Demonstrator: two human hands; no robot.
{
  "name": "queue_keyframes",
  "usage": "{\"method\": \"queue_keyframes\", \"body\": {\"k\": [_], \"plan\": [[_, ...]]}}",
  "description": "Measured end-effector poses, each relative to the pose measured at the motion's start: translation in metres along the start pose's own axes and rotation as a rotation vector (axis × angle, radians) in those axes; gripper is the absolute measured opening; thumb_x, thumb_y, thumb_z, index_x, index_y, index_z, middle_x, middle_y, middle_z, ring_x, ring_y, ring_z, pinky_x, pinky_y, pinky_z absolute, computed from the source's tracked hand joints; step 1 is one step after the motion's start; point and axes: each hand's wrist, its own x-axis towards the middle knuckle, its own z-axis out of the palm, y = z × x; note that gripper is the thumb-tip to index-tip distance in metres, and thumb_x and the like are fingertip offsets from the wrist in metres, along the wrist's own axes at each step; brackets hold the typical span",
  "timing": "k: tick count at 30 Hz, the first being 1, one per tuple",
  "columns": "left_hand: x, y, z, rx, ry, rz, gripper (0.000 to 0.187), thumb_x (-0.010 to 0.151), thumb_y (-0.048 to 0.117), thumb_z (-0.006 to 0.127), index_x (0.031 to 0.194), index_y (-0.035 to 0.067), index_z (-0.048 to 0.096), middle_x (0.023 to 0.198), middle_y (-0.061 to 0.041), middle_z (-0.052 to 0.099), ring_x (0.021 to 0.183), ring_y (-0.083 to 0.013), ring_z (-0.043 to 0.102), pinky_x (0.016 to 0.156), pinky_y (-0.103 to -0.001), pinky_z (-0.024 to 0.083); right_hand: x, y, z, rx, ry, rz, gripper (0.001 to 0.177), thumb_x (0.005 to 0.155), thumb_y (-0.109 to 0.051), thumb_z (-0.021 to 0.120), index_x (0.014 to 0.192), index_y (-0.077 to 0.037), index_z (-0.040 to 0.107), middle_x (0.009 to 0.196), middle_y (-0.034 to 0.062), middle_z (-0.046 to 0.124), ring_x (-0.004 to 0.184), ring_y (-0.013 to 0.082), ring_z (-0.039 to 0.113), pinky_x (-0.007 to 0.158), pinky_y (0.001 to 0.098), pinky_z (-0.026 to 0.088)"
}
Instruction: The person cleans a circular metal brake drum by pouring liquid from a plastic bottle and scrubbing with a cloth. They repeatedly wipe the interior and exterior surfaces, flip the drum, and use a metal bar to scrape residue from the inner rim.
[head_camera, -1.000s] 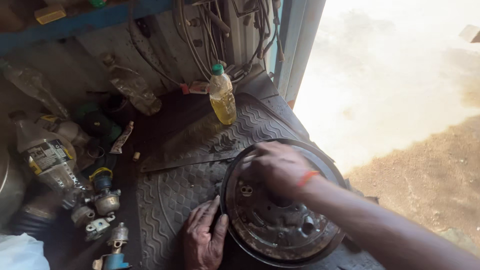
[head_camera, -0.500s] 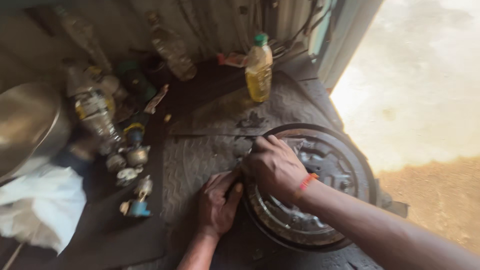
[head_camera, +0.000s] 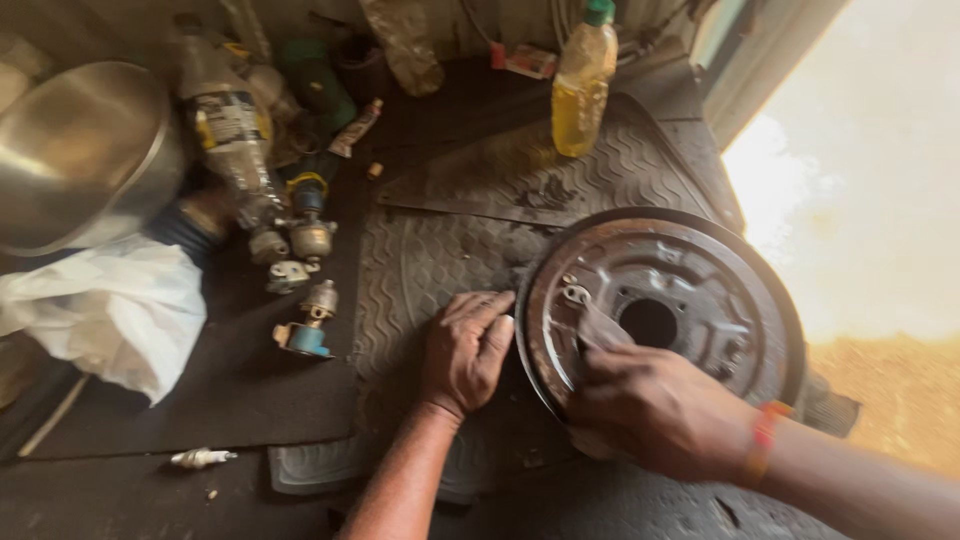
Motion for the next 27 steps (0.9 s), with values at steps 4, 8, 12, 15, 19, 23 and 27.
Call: {"method": "queue_keyframes", "body": {"k": [4, 8, 12, 15, 19, 23, 27], "plan": [[0.004, -0.002, 0.000, 0.050, 0.017, -0.006, 0.033, 0.097, 0.027, 0.060, 0.112, 0.001, 0.073, 0.114, -0.018, 0.074, 0.113, -0.0375, 0.067, 0.101, -0.045, 0.051, 0.026, 0.018, 0.000, -0.230, 0.126, 0.139, 0.032, 0.070, -0.018, 0.075, 0.100, -0.006, 0.071, 0.096, 0.0120, 0.067, 0.090, 0.0326, 0.064, 0.075, 0.0441, 0.053], [0.006, -0.002, -0.004, 0.040, 0.006, 0.001, 0.033, 0.098, 0.026, 0.059, 0.113, 0.001, 0.072, 0.115, -0.018, 0.074, 0.112, -0.0379, 0.066, 0.098, -0.045, 0.051, 0.063, 0.019, 0.012, -0.276, 0.334, 0.233, 0.020, 0.085, -0.023, 0.076, 0.090, -0.005, 0.066, 0.090, 0.0135, 0.063, 0.088, 0.0339, 0.062, 0.077, 0.0452, 0.053], [0.006, -0.003, -0.001, 0.045, 0.008, 0.005, 0.032, 0.097, 0.026, 0.058, 0.112, 0.001, 0.072, 0.113, -0.018, 0.074, 0.111, -0.0368, 0.067, 0.099, -0.045, 0.052, 0.013, -0.003, 0.016, -0.116, 0.090, 0.219, 0.007, 0.087, -0.015, 0.071, 0.092, -0.012, 0.074, 0.086, 0.0043, 0.067, 0.084, 0.0260, 0.061, 0.071, 0.0389, 0.054], [0.003, -0.003, 0.001, 0.054, 0.035, 0.013, 0.032, 0.097, 0.026, 0.059, 0.110, -0.001, 0.072, 0.113, -0.019, 0.074, 0.111, -0.0374, 0.066, 0.098, -0.045, 0.052, -0.020, -0.015, 0.002, -0.058, -0.141, 0.369, 0.018, 0.093, -0.032, 0.069, 0.106, -0.025, 0.078, 0.085, -0.0027, 0.068, 0.087, 0.0167, 0.060, 0.073, 0.0325, 0.057], [0.004, -0.004, 0.000, 0.066, 0.040, 0.012, 0.033, 0.099, 0.029, 0.058, 0.107, -0.001, 0.073, 0.112, -0.018, 0.074, 0.111, -0.0372, 0.067, 0.099, -0.044, 0.052, 0.011, 0.002, -0.003, -0.398, 0.103, -0.090, 0.021, 0.071, -0.013, 0.068, 0.090, -0.017, 0.074, 0.083, 0.0082, 0.067, 0.094, 0.0272, 0.059, 0.085, 0.0402, 0.056], [0.005, -0.002, -0.002, 0.063, 0.005, 0.006, 0.039, 0.101, 0.035, 0.061, 0.107, -0.001, 0.072, 0.111, -0.019, 0.074, 0.110, -0.0374, 0.067, 0.097, -0.044, 0.052, 0.031, -0.023, 0.023, 0.013, 0.181, 0.458, 0.010, 0.088, -0.021, 0.071, 0.096, -0.014, 0.073, 0.090, 0.0090, 0.065, 0.099, 0.0262, 0.058, 0.087, 0.0390, 0.050], [0.006, 0.001, -0.002, 0.056, 0.010, 0.002, 0.040, 0.098, 0.037, 0.064, 0.105, -0.001, 0.072, 0.109, -0.018, 0.073, 0.106, -0.0372, 0.066, 0.094, -0.044, 0.052, -0.025, -0.032, -0.008, -0.146, 0.089, 0.106, 0.016, 0.091, -0.028, 0.067, 0.100, -0.018, 0.077, 0.100, 0.0030, 0.072, 0.104, 0.0253, 0.062, 0.094, 0.0428, 0.049]]}}
